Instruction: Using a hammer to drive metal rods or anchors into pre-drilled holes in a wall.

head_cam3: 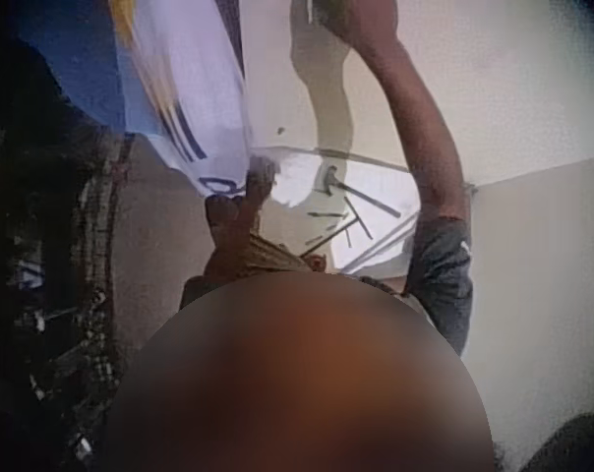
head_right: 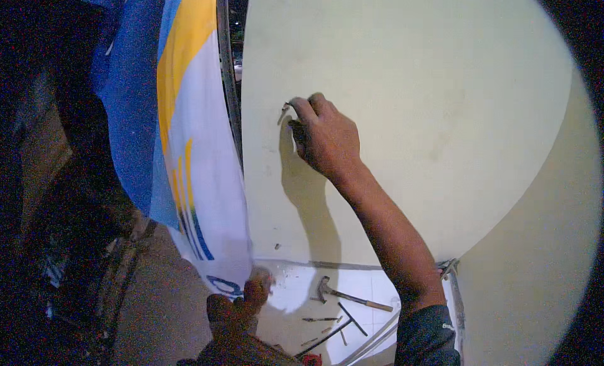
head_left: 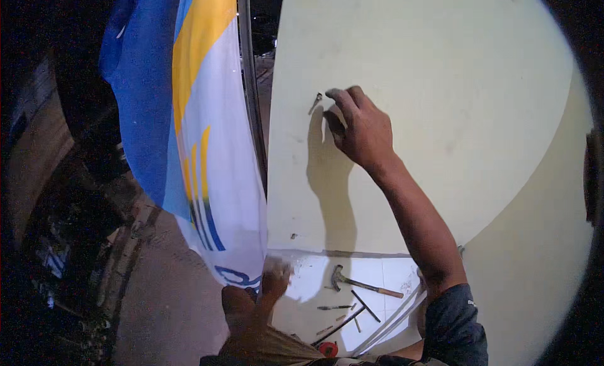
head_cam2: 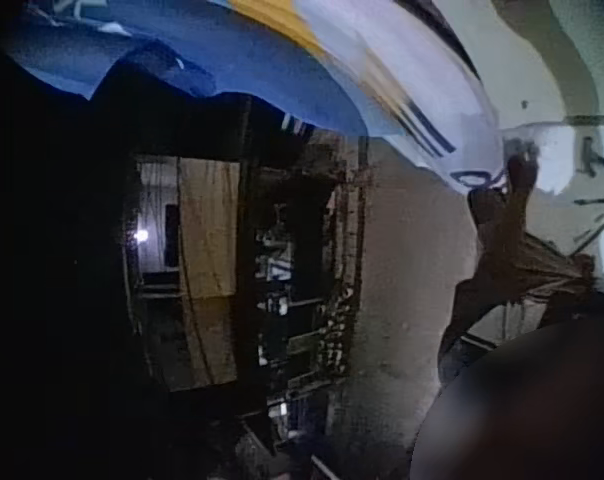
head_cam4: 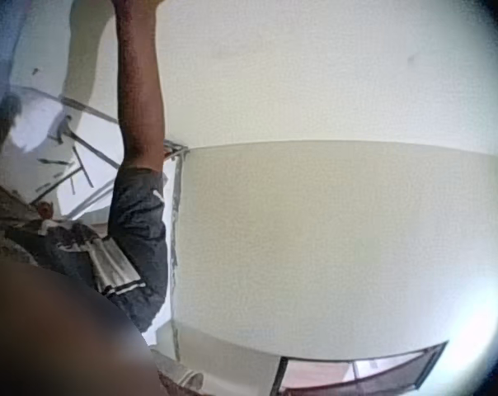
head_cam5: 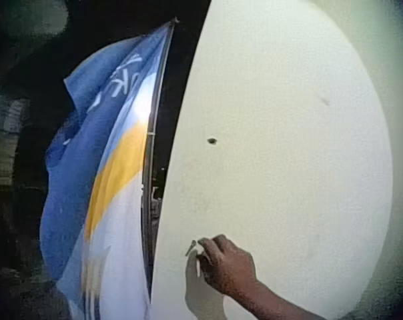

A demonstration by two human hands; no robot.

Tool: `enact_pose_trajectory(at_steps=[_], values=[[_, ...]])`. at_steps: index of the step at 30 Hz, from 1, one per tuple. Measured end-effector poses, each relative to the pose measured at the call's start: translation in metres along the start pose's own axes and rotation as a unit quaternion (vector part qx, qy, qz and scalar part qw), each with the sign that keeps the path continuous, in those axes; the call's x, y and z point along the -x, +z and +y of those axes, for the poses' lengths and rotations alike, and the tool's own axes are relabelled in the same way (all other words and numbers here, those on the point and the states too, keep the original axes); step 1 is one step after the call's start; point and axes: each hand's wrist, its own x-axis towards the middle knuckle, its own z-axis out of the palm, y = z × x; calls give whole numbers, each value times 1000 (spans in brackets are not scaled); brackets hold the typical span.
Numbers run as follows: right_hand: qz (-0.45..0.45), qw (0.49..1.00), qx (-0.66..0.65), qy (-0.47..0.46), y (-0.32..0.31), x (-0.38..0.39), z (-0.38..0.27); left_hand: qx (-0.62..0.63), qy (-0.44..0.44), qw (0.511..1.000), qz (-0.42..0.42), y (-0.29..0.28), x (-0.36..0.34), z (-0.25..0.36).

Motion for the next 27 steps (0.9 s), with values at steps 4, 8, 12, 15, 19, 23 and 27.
enact_pose_trajectory(at_steps=[4,8,12,15,19,23,27], values=[[-50,989,125,-56,8,-34,-6,-54,99,992,-60,15,52,-53],[-127,963,220,-92,13,-43,-9,64,82,989,-106,26,46,-63],[-170,943,264,-108,24,-50,-16,-14,69,996,-57,43,20,-71],[-180,924,312,-127,25,-56,-22,116,-73,987,-84,54,10,-82],[-198,920,286,-179,7,-57,-28,166,-130,974,-86,62,6,-100],[-208,925,275,-157,-7,-55,-44,119,-43,989,-70,64,7,-104],[-92,952,208,-203,-35,-41,-61,253,-101,961,-45,60,13,-92]])
